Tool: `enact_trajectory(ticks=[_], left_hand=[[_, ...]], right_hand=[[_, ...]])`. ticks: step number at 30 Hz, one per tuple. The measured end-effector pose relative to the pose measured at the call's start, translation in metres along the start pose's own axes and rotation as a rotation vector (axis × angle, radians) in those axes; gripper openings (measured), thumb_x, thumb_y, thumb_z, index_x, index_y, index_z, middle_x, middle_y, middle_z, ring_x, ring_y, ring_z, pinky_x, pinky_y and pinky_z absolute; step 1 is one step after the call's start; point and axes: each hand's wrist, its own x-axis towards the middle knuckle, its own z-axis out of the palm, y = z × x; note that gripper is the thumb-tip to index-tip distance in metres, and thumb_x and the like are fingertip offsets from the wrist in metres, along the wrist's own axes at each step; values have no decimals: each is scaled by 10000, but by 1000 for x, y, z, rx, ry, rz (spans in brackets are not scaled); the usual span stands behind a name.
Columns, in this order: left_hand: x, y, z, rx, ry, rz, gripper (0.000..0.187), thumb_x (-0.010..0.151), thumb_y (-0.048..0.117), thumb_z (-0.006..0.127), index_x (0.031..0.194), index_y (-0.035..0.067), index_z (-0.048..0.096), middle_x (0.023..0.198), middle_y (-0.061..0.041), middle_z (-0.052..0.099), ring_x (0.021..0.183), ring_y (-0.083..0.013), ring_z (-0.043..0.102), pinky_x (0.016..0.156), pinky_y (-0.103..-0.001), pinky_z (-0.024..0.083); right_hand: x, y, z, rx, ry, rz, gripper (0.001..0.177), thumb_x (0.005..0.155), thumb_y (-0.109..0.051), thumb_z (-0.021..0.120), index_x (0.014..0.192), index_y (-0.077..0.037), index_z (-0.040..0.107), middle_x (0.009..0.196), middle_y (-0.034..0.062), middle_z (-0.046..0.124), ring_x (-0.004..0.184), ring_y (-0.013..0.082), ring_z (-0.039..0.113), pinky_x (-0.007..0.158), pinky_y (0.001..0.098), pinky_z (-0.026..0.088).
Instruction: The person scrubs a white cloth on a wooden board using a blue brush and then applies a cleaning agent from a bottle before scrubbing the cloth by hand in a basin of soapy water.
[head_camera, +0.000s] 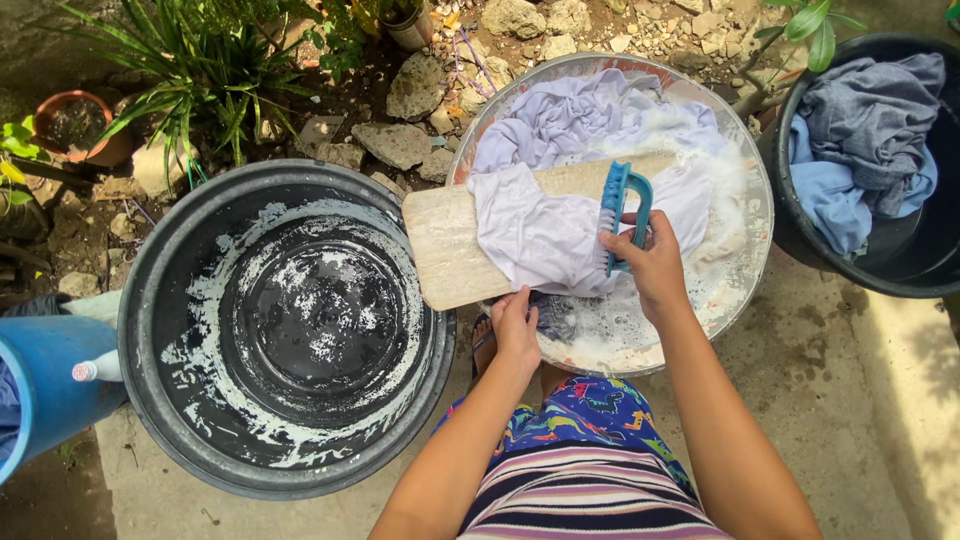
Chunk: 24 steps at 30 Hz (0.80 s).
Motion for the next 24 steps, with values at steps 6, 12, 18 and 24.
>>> enact_trajectory(ticks=[6,12,18,24], left_hand=[[4,0,17,94,-78,-119,191,882,197,798,956,135,634,1040,-37,684,1068,-180,596,1120,-409,348],[-11,-22,32,8,80,79,141,893,230,688,946,108,642,934,24,663,1005,-101,602,1067,-391,357],[4,-38,25,-25,-105,153,165,968,163,758,924,84,620,946,-56,618,944,-193,553,972,-404,381],[-20,-36,35,-52,3,282,79,909,107,627,906,93,549,966,-28,576,974,-160,538,986,-391,447]], right_hand=[[2,12,-10,-242,6,10,577,763,-243,889,1196,-66,550,806,-56,506,688,45,450,584,216,398],[23,29,-51,-244,-70,91,561,766,-181,848,1253,-84,586,781,-60,491,667,46,462,580,225,399],[38,58,-130,-676,-754,-114,628,677,-133,831,1264,-127,609,979,73,502,864,205,550,746,355,498],[36,121,-155,-1379,-900,-380,713,644,-231,846,1301,-236,569,1260,128,570,1179,377,530,968,496,472]])
